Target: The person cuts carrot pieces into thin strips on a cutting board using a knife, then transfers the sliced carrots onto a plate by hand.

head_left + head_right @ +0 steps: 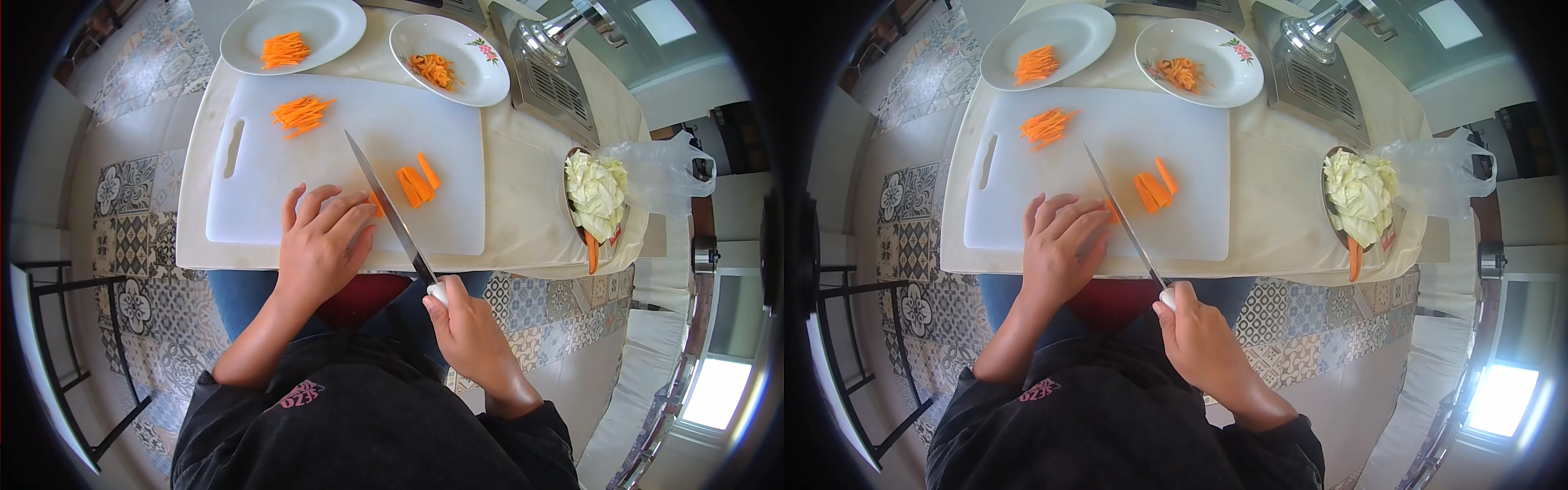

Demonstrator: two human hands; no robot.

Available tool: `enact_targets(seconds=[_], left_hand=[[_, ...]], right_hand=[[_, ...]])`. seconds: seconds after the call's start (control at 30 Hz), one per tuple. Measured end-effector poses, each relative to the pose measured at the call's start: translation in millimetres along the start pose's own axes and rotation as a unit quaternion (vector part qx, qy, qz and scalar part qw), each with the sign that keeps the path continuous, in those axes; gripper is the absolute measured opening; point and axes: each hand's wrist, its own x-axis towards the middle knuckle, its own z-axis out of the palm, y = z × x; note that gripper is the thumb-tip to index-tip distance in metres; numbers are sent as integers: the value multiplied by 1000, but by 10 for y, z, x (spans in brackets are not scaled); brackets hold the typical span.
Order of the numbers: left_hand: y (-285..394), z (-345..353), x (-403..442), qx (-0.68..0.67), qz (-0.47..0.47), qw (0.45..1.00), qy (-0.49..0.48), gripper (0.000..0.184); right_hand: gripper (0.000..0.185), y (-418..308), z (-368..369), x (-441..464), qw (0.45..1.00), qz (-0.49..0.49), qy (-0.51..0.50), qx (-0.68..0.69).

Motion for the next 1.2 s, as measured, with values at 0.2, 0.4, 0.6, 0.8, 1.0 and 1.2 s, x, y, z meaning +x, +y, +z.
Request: enact_targets(seconds=[0.2, 0.4, 0.6, 0.8, 1.0, 1.2], left_hand=[[-1, -1, 3, -1, -2, 1000, -5, 26], [-2, -6, 4, -6, 4, 1000, -6, 31], [-29, -5, -4, -49, -17, 998, 24, 30], [-9, -1, 5, -38, -17, 999, 19, 31], [17, -25, 19, 2, -17, 1000, -2, 32], [24, -37, 15, 14, -18, 1000, -18, 32]], right_hand=[[25, -19, 14, -1, 1000, 12, -5, -10], [26, 3, 90, 7, 998, 24, -16, -63], [28, -13, 84, 51, 994, 23, -32, -106], [27, -8, 113, 175, 991, 4, -35, -128], [22, -26, 132, 139, 984, -1, -16, -177], [19, -9, 84, 90, 980, 0, 11, -199]])
